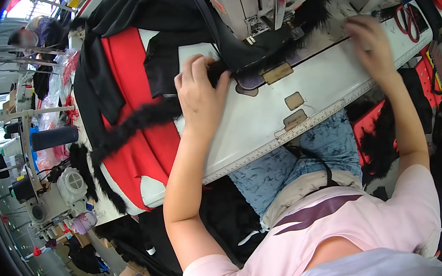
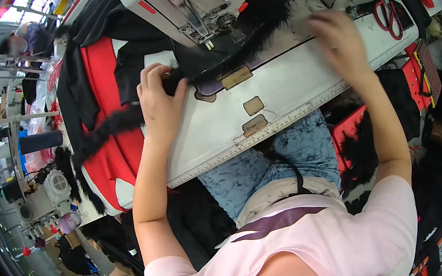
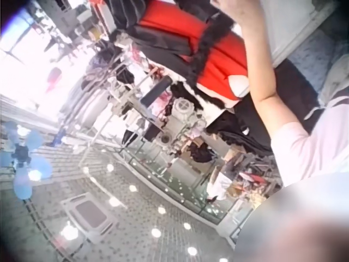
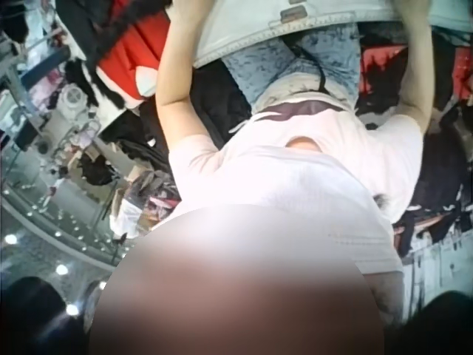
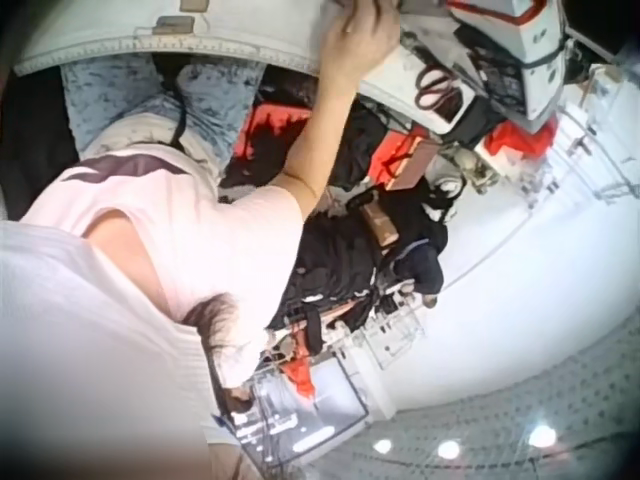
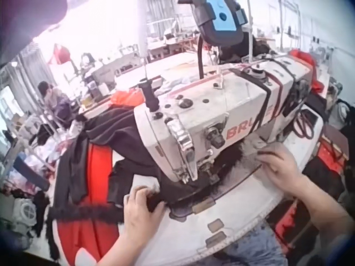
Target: Sew black fur trim onto a piece of clothing using an industrial sewing machine.
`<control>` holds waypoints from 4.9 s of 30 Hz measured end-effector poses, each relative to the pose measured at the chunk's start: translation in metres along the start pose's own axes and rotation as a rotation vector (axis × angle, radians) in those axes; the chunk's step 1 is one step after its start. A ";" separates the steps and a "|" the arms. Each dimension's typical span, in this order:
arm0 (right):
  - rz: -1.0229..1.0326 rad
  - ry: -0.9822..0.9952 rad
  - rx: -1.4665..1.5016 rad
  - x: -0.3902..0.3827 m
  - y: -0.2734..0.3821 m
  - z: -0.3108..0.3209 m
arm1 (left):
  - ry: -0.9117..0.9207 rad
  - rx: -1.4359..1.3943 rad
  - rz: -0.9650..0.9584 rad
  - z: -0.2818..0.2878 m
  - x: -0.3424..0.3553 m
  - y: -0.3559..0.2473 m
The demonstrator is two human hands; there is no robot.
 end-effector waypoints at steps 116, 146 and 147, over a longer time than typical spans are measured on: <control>0.242 0.266 0.423 0.079 0.135 -0.093 | 0.058 0.173 -0.300 -0.022 -0.008 -0.026; 0.137 0.307 0.604 0.074 0.118 -0.093 | 0.162 0.193 -0.235 -0.032 -0.008 -0.038; 0.139 0.308 0.601 0.073 0.117 -0.093 | 0.164 0.188 -0.239 -0.032 -0.008 -0.039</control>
Point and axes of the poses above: each hand's wrist, its own x-axis towards the middle knuckle, its own z-axis out of the back of the hand, y = z × x, the point moved 9 cm from there along x, towards the middle knuckle, and after that the axes turned 8 degrees about y, right-handed, at the moved point
